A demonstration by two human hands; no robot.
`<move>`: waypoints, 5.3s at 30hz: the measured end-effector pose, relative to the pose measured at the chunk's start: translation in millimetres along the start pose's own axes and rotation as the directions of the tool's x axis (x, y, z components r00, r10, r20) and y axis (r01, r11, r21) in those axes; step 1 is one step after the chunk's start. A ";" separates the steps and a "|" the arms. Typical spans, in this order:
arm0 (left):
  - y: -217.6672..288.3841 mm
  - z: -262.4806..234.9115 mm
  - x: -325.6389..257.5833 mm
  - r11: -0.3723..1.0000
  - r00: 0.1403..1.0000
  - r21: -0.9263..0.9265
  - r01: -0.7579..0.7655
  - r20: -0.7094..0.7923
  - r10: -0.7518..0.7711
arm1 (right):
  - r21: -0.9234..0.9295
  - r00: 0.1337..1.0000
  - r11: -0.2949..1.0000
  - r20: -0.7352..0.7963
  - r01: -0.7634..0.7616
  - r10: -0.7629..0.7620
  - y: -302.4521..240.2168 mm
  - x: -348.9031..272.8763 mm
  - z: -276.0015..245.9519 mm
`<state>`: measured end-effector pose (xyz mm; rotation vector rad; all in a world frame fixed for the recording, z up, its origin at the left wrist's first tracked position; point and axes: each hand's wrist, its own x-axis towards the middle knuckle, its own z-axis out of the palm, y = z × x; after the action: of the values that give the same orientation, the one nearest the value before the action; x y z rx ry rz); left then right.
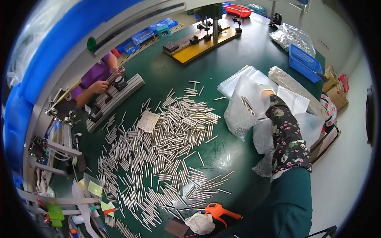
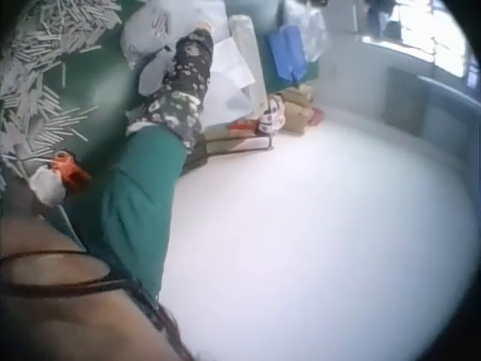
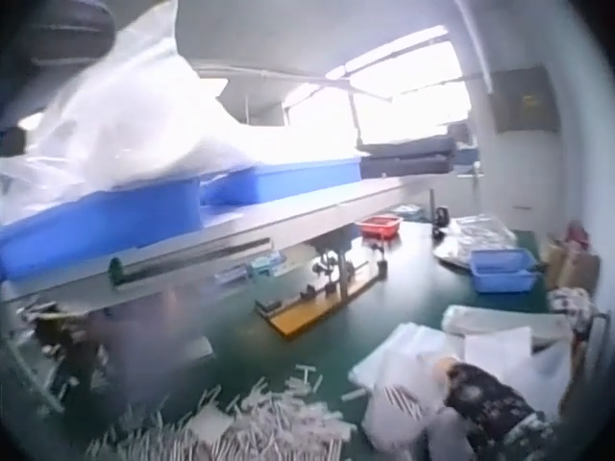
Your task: Cleaning, filing, and bagging small metal rods at a manufacturing workbench.
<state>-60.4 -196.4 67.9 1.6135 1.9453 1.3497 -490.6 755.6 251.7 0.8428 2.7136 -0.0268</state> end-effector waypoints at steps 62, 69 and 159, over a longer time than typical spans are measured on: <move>48.4 22.4 267.0 0.948 0.713 0.287 0.139 -0.693 0.105 | 0.721 0.753 -0.263 -0.657 0.641 0.036 -109.6 -522.6 97.2; 128.8 -26.4 244.3 0.811 0.743 -0.474 -0.344 -0.666 -0.074 | 0.729 0.679 -0.440 -0.670 0.525 -0.300 -168.5 -616.6 137.6; 51.5 -104.8 206.3 0.868 0.063 -0.430 0.247 -0.887 -0.457 | 0.859 0.839 -0.277 -0.494 0.430 -0.230 -279.5 -545.6 150.9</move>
<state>-172.5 -67.7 232.5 -0.2450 2.3794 2.5355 -177.0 207.7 244.9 0.0984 2.3379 -2.6518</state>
